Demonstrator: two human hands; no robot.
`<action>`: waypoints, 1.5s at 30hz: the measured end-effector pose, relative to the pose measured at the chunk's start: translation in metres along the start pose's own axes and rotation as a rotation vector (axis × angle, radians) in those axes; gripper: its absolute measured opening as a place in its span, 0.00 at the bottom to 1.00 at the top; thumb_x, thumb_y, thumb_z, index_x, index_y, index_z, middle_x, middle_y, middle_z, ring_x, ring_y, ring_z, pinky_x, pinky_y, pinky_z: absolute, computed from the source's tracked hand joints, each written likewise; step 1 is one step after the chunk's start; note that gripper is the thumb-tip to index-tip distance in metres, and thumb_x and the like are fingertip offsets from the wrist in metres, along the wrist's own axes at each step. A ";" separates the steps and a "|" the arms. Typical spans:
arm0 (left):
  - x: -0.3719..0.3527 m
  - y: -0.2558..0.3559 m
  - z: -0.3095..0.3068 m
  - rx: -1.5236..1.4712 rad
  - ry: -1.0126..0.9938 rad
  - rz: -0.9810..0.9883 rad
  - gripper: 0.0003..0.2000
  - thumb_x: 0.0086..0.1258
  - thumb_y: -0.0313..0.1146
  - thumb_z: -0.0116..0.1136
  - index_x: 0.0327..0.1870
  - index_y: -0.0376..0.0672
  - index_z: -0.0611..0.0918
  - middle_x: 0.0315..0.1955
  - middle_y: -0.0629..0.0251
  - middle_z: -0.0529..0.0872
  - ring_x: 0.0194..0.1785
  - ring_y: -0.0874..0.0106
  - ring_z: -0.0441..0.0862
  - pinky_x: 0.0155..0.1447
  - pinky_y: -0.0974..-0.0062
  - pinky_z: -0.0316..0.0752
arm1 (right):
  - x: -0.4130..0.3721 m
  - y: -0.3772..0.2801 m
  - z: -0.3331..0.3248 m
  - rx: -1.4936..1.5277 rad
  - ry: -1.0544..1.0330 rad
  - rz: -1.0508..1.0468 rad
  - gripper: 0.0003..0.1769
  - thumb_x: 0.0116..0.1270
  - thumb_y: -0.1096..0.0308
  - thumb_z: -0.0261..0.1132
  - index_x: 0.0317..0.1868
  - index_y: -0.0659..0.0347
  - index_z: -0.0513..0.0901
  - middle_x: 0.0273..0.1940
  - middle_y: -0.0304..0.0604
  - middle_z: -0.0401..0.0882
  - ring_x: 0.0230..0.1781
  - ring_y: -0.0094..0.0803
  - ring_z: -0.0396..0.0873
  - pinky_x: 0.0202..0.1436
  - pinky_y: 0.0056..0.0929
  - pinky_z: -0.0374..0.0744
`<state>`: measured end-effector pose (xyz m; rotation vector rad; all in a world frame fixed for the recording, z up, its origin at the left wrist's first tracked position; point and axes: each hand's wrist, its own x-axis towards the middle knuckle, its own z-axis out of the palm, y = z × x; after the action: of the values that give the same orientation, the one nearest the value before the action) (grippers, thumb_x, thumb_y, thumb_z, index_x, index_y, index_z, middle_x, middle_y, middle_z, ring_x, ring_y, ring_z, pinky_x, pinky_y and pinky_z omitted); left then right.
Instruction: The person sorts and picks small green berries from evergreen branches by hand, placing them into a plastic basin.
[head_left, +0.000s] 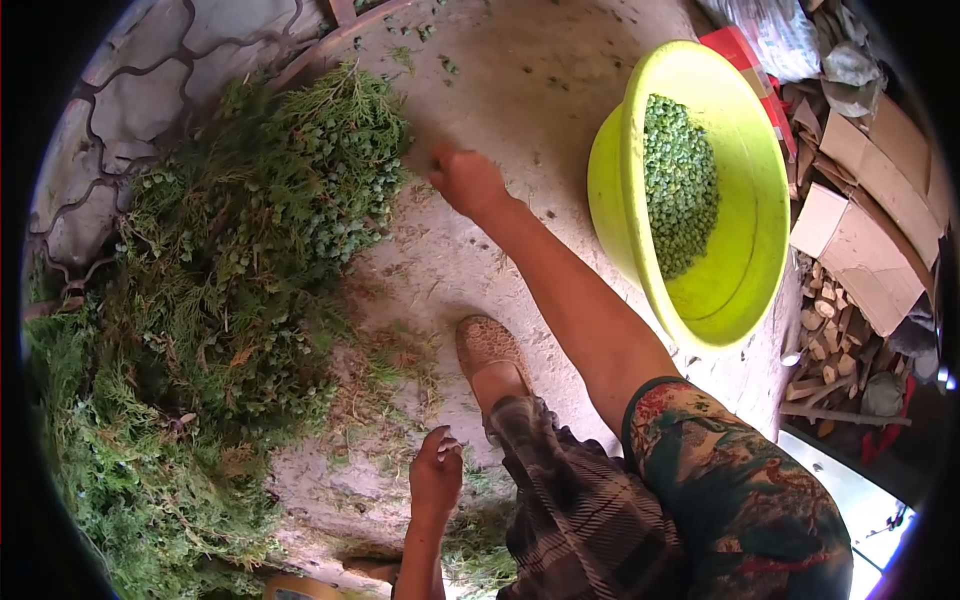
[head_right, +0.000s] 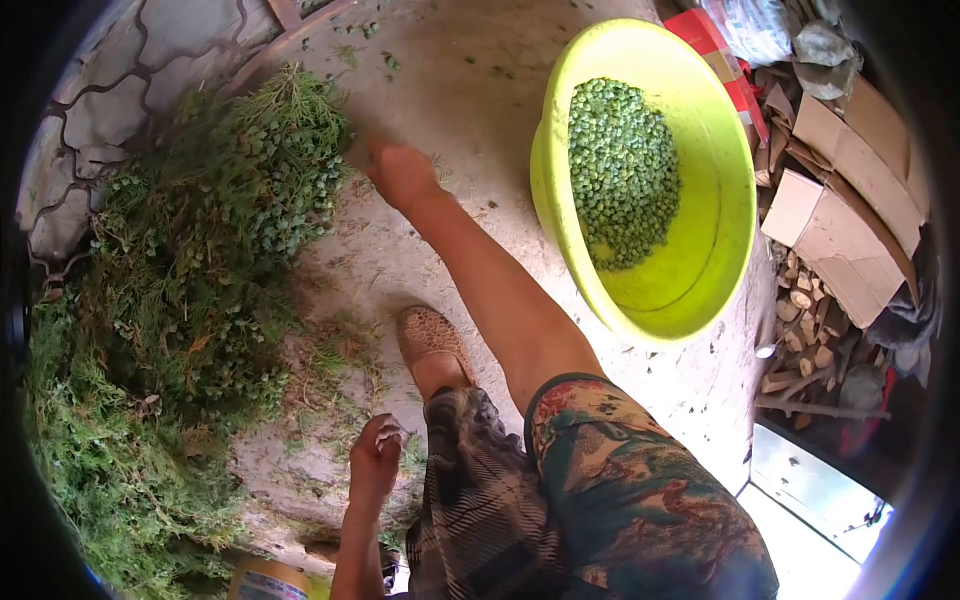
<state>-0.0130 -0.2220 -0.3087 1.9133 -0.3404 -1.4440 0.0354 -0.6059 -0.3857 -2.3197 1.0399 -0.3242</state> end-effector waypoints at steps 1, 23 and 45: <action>0.001 0.002 -0.001 -0.004 0.005 -0.008 0.16 0.65 0.25 0.53 0.54 0.34 0.74 0.39 0.51 0.83 0.42 0.65 0.83 0.46 0.73 0.76 | -0.003 0.002 0.004 -0.091 -0.041 0.021 0.11 0.57 0.67 0.64 0.39 0.62 0.78 0.33 0.55 0.81 0.34 0.53 0.80 0.38 0.44 0.79; 0.001 0.005 0.001 -0.027 -0.014 -0.023 0.16 0.66 0.23 0.51 0.55 0.33 0.72 0.39 0.61 0.81 0.42 0.76 0.77 0.46 0.81 0.72 | 0.001 0.002 -0.014 1.611 -0.192 0.585 0.10 0.60 0.61 0.64 0.36 0.57 0.77 0.31 0.45 0.78 0.23 0.32 0.72 0.25 0.33 0.71; -0.001 0.009 -0.001 0.008 0.032 0.043 0.16 0.64 0.25 0.54 0.54 0.35 0.74 0.37 0.52 0.84 0.41 0.66 0.83 0.44 0.73 0.77 | -0.022 -0.026 -0.022 1.626 -0.257 0.508 0.12 0.66 0.57 0.60 0.36 0.56 0.73 0.24 0.37 0.71 0.16 0.23 0.63 0.16 0.24 0.63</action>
<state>-0.0105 -0.2269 -0.3016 1.9218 -0.3701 -1.3850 0.0270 -0.5843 -0.3522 -0.5991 0.6849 -0.4078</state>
